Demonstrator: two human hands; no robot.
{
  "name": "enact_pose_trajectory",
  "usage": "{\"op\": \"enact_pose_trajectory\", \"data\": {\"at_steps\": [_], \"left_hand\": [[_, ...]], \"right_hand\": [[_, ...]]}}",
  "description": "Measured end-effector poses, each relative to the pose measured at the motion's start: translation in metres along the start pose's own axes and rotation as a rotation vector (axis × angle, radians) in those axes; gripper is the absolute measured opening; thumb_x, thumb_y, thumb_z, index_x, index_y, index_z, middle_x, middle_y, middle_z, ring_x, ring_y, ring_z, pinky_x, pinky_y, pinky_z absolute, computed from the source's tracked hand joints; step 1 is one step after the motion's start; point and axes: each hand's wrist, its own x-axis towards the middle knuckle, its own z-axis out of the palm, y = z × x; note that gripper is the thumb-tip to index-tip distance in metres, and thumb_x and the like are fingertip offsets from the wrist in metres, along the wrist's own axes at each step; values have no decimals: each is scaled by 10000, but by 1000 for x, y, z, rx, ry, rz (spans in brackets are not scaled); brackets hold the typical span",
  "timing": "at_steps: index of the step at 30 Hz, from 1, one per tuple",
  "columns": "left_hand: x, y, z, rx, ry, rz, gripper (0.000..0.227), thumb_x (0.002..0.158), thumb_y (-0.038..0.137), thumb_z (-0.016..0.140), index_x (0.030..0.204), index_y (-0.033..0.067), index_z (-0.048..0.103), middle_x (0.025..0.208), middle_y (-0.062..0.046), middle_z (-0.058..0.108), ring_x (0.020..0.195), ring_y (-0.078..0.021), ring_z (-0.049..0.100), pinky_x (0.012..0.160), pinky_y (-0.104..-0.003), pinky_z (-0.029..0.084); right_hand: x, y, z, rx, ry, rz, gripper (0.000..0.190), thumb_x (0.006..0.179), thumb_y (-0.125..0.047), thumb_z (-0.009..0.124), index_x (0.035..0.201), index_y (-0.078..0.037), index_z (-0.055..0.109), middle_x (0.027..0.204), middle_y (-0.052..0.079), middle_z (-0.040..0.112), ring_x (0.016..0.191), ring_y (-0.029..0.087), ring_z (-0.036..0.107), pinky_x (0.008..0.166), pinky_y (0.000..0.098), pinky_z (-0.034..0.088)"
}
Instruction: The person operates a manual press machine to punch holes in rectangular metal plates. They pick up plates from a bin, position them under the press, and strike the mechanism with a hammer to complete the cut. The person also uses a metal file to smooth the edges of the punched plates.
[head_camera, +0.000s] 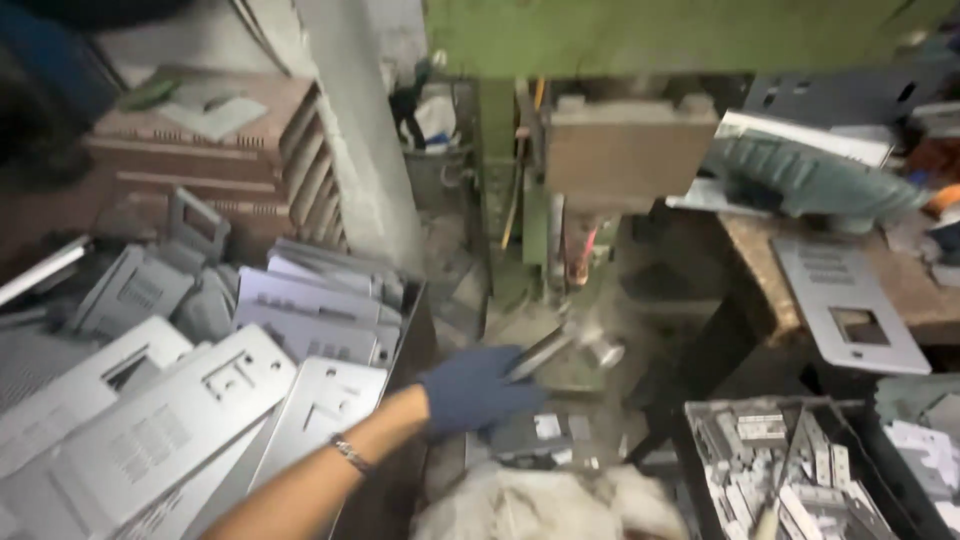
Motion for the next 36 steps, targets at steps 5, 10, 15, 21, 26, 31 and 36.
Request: {"op": "enact_pose_trajectory", "data": {"at_steps": [5,10,15,21,26,31,36], "left_hand": [[16,26,66,-420,59,466,380,1041,340,563,1273,45,626,1194,-155,698,1099,-297,677,968,-406,533],[25,30,77,-143,131,575,376,1062,329,547,1329,90,662,1393,-187,640,1190,-332,649,992,-406,518],[23,54,130,-371,58,-32,569,1051,353,589,1553,150,415,1285,-159,634,1155,-223,605,987,-352,499],[126,-120,264,-1172,83,345,305,1146,150,602,1353,-69,559,1155,-106,639,1049,-208,546,929,-384,474],[76,-31,100,-386,810,278,355,1003,201,615,1329,62,631,1236,-104,728,1145,-210,684,1043,-328,513],[78,22,44,-505,777,84,524,907,284,700,1376,90,568,1116,-106,715,986,-208,679,900,-344,534],[111,16,40,-271,912,231,483,937,349,672,1360,126,605,1053,-123,730,897,-281,727,797,-387,581]], "right_hand": [[0,-153,38,-15,36,81,692,929,-314,624,1535,-34,442,1336,281,622,1142,418,672,943,539,551],[17,-216,41,-342,311,339,610,943,-198,800,1465,6,562,1127,357,656,1024,509,643,914,609,512],[40,-224,45,577,321,610,362,968,-241,525,1225,-7,625,1039,156,740,925,287,700,799,472,582],[70,-160,-34,820,200,544,277,1006,-253,596,1163,-27,566,951,77,612,779,187,572,681,354,530],[81,-300,-15,641,11,137,413,1060,-323,584,1358,-39,559,955,42,582,747,158,553,589,321,502],[116,-360,-4,-465,431,-37,446,978,-384,603,1290,-65,611,874,63,598,718,160,548,583,334,494],[135,-363,-10,-1233,399,-88,542,931,-518,685,1239,-72,663,788,206,698,709,358,690,690,465,556]]}}
